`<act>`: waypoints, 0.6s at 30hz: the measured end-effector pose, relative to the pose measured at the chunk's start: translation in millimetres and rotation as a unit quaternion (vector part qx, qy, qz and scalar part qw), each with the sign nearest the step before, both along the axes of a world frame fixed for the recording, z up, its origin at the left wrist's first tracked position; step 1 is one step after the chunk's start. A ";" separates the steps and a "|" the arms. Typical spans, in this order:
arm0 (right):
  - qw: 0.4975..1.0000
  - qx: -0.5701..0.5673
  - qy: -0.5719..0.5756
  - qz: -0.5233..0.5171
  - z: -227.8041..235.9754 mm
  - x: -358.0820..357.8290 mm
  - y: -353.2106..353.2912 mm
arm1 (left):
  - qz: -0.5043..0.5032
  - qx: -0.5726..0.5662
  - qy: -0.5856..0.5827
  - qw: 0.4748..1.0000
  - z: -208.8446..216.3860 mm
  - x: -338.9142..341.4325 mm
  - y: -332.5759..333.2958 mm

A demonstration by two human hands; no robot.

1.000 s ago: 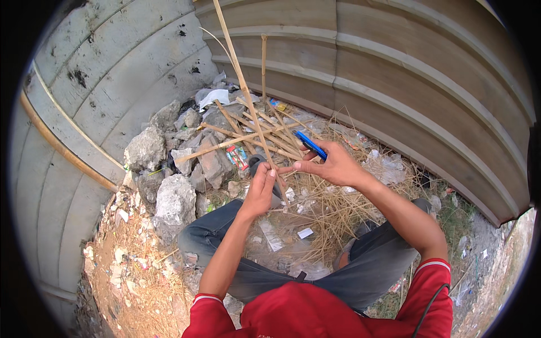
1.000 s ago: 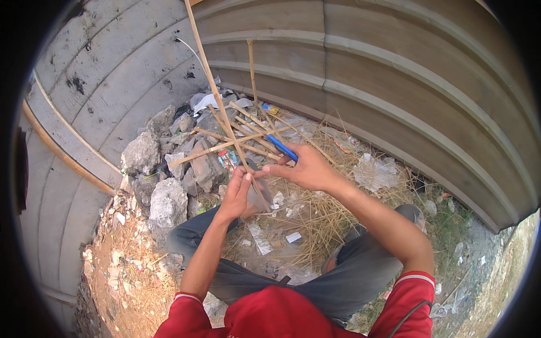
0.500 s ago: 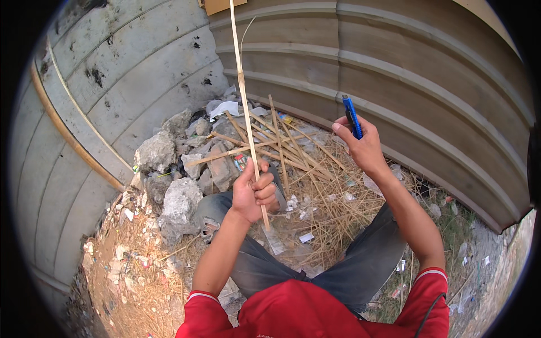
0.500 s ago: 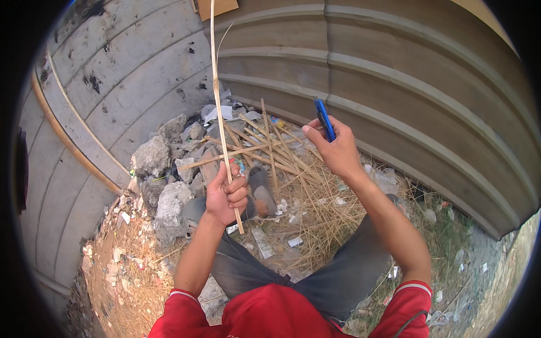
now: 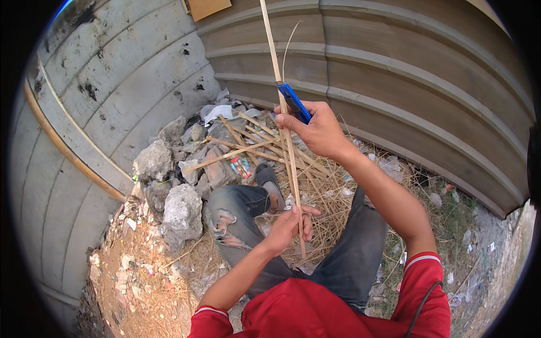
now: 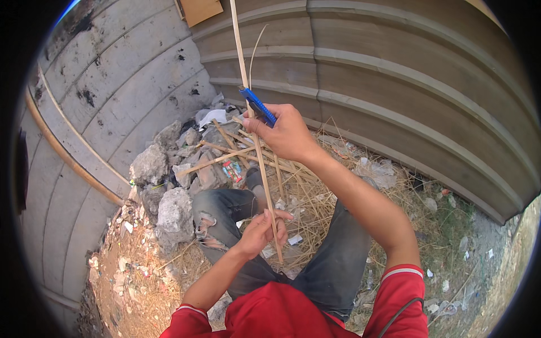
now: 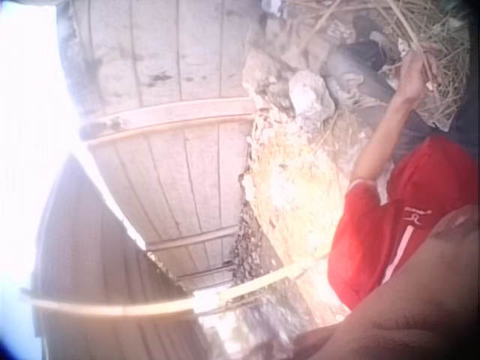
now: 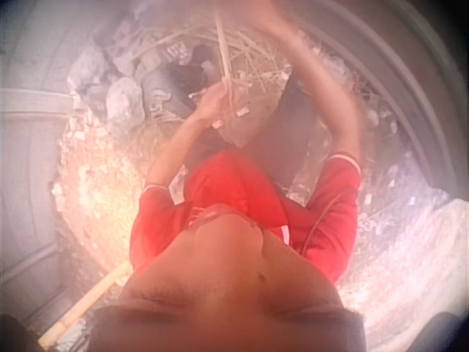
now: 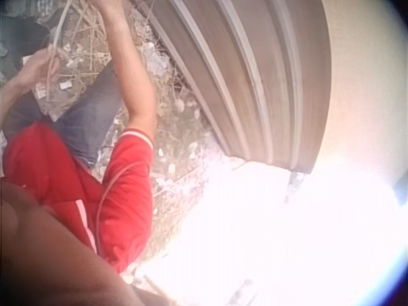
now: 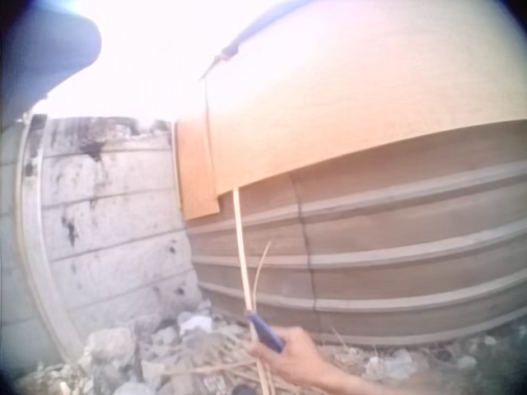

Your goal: The person sits on a small stool and uses a blue utility knife to strip and cut thin bamboo strips. They then switch to a large machete to split and shape thicker bamboo pieces, holding the material against their legs while working.

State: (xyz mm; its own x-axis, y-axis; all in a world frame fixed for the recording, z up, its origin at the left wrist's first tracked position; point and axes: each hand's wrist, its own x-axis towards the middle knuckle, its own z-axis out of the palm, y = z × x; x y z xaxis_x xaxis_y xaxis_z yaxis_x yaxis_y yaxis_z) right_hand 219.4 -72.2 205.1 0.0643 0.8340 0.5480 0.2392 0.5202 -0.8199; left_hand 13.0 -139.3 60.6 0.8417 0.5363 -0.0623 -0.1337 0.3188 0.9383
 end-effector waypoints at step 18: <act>0.909 0.074 -0.409 0.042 -95.4 24.8 21.8 | 0.058 -0.084 -0.186 0.977 69.4 -83.0 66.8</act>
State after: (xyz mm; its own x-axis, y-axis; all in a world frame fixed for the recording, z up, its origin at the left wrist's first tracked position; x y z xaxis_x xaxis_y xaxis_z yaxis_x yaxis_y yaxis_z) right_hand 244.2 -50.4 109.8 -0.4757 0.7304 0.4901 0.6910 0.6551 -0.3056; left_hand -69.9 -72.5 130.0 0.7565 0.6384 0.1417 -0.5005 0.4258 0.7538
